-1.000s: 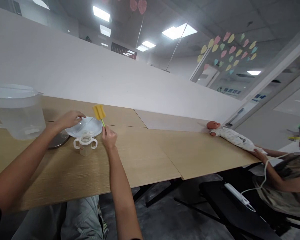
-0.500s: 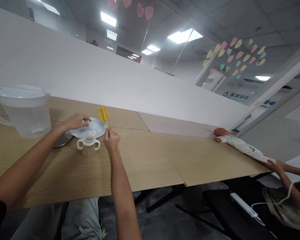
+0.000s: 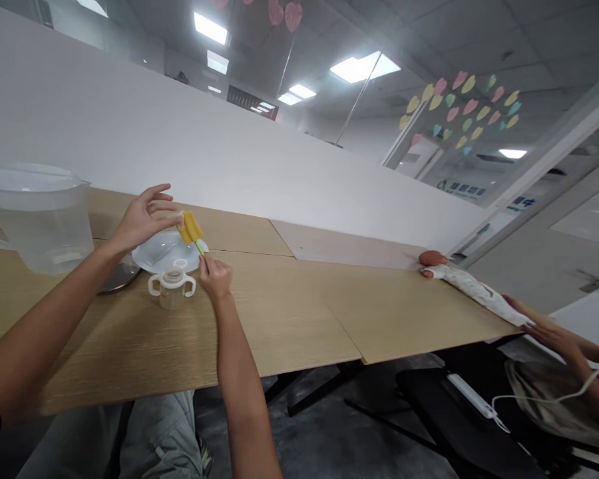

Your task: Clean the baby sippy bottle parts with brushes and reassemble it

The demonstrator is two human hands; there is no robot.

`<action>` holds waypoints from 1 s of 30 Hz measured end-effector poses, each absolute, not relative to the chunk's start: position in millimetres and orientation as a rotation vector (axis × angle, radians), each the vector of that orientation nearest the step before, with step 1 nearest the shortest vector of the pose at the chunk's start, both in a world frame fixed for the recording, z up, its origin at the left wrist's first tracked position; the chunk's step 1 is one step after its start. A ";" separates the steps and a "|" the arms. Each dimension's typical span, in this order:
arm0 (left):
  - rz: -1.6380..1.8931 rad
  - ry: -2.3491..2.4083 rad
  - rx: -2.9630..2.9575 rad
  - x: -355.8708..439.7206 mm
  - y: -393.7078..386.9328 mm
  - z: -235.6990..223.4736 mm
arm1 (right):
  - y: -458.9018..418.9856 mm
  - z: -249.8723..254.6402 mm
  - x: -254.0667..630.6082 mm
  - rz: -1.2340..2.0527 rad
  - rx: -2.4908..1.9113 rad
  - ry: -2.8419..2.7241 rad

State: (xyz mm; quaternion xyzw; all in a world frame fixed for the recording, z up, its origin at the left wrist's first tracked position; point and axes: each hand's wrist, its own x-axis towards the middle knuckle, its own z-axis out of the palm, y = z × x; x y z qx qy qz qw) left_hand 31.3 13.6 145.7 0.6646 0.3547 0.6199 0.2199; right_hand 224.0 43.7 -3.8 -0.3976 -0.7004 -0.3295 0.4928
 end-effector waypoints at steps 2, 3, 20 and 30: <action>1.755 1.014 1.844 31.8 16.0 143.7 | 43.2 -3.5 224.0 -0.779 -0.969 -1.722; 1.779 1.029 1.851 32.1 17.5 142.5 | 43.0 -3.3 223.9 -0.770 -0.979 -1.732; 1.839 1.047 1.979 32.0 16.1 145.0 | 46.2 -4.2 222.5 -0.605 -1.176 -1.670; 1.572 1.290 1.967 33.6 7.7 148.4 | 42.4 -4.4 220.5 -0.695 -1.033 -1.703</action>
